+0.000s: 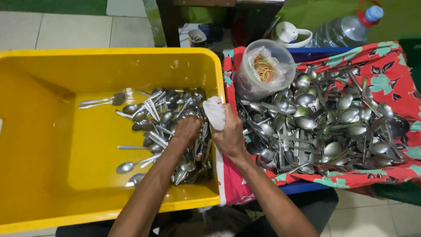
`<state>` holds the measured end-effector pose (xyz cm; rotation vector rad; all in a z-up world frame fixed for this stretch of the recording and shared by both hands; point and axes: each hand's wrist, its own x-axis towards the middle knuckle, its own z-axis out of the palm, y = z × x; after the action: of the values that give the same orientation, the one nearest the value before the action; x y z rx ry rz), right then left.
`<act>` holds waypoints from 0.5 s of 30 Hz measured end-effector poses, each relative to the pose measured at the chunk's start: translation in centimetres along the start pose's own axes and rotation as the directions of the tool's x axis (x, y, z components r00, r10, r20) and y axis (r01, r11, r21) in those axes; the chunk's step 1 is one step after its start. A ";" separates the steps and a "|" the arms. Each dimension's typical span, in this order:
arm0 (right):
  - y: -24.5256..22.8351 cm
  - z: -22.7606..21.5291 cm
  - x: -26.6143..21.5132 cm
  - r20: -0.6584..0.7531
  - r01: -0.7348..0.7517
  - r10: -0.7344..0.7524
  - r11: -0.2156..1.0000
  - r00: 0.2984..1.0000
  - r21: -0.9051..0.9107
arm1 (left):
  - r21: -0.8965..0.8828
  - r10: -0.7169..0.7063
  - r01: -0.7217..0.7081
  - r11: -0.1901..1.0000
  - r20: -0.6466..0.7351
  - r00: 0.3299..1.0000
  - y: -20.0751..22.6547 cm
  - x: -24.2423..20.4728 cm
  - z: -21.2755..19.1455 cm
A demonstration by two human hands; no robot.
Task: Wiping and sorting metal spoons and forks using a cloth.
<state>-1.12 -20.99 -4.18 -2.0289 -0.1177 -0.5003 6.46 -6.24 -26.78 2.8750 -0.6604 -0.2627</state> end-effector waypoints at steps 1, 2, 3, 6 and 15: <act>1.0 0.4 -0.2 0.004 -0.003 0.003 1.000 1.000 -0.012 | 0.007 0.036 -0.036 0.999 0.024 0.999 -0.8 0.4 1.5; 2.0 0.8 -0.6 0.013 -0.011 0.011 1.000 1.000 -0.025 | 0.009 0.068 -0.068 0.998 0.053 0.996 -1.5 0.4 3.3; 1.6 0.9 -0.5 0.007 -0.011 0.011 1.000 1.000 -0.018 | 0.019 0.069 -0.070 0.997 0.054 0.996 -1.6 -0.5 0.4; 0.3 0.4 -0.3 0.012 -0.064 0.063 0.998 0.998 0.028 | 0.065 0.089 -0.098 0.993 0.124 0.988 -1.0 -3.9 -7.6; -2.3 -1.2 0.0 0.157 -0.120 0.098 0.984 0.983 0.134 | 0.735 -0.014 -0.043 0.676 0.071 0.997 -8.5 -12.6 -1.5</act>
<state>-2.16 -20.89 -1.76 -1.9193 -0.1287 -0.2625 -0.90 7.12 -25.50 3.6457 -0.9936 -0.1000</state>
